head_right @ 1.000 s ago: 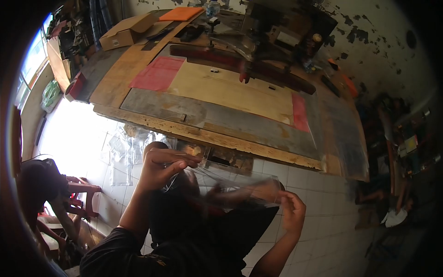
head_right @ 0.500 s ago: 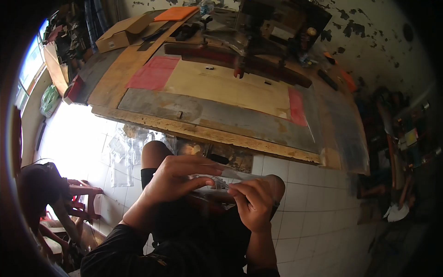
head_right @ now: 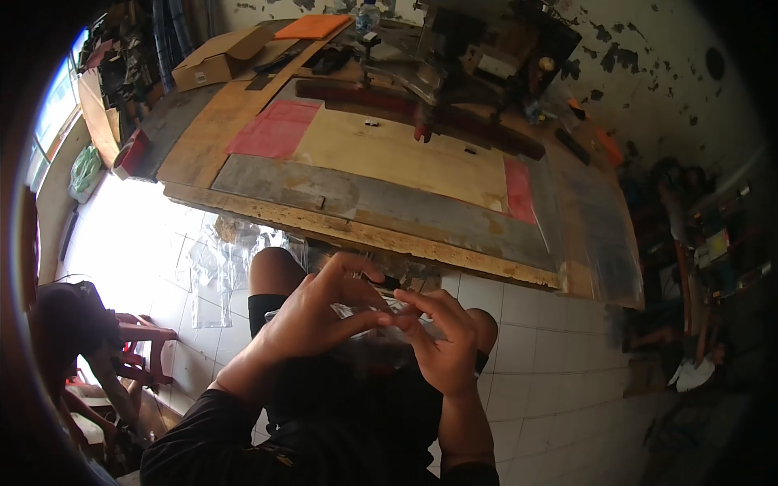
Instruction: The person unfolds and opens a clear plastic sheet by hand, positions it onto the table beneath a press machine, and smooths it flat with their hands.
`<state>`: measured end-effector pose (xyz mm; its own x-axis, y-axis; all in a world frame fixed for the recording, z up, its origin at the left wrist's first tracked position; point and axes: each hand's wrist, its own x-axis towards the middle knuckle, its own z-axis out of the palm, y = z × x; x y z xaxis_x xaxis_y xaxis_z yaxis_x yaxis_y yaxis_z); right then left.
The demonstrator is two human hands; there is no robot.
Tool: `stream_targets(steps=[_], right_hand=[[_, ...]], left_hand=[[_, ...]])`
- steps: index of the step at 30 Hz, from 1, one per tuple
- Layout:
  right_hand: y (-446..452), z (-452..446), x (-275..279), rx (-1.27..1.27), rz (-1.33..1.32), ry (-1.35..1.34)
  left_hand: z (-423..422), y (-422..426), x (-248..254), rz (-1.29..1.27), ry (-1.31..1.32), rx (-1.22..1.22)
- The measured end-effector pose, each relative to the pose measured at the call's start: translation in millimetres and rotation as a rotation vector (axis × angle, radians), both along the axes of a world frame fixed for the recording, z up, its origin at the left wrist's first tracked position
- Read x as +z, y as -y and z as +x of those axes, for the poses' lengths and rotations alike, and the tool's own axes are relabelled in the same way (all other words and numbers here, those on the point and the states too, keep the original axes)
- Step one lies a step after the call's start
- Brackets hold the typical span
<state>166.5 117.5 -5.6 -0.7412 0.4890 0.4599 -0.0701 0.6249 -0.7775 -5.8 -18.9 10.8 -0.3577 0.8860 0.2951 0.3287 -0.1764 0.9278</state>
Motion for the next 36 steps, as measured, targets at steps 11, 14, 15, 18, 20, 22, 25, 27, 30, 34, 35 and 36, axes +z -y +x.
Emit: stream_targets(steps=[11,14,15,18,20,22,25,27,30,34,35,36], right_hand=[[-1.2,-15.7,9.3,-0.128,-0.102,-0.109],[-5.6,-13.0,7.6,-0.09,-0.107,-0.095],[-7.2,-11.9,5.4,-0.079,-0.159,-0.1],[-9.5,-7.4,3.8,-0.056,-0.263,-0.102],[-9.8,-6.5,3.7,-0.045,-0.279,-0.111],[-10.0,-6.1,3.8,-0.034,-0.295,-0.12],[-10.9,-6.6,3.7,-0.034,-0.277,-0.138],[-12.4,-6.7,2.4,-0.031,-0.257,-0.145],[-14.5,-4.3,1.5,-0.035,-0.266,-0.105],[-12.8,-0.9,2.3,-0.034,-0.318,-0.05],[-12.1,-0.3,1.7,-0.038,-0.322,-0.032],[-11.7,0.7,0.8,-0.043,-0.326,-0.013]], left_hand=[[-23.1,0.3,5.9,-0.099,-0.17,-0.03],[-21.2,-5.5,-1.5,0.004,-0.182,-0.033],[-17.8,-6.7,-0.7,0.005,-0.182,-0.034],[-9.8,-8.4,5.6,0.086,-0.055,0.006],[-11.0,-7.5,8.6,0.119,-0.096,-0.023],[-13.3,-10.9,5.1,0.125,-0.089,-0.031],[-13.2,-13.2,1.7,0.132,-0.062,-0.03],[-12.5,-14.1,2.4,0.133,-0.042,-0.022],[-11.4,-15.3,4.0,0.145,-0.069,-0.004],[-6.5,-19.3,-1.9,0.184,-0.119,0.048],[-5.1,-19.9,-2.7,0.187,-0.174,0.077],[-4.9,-20.1,-3.3,0.188,-0.175,0.069]])
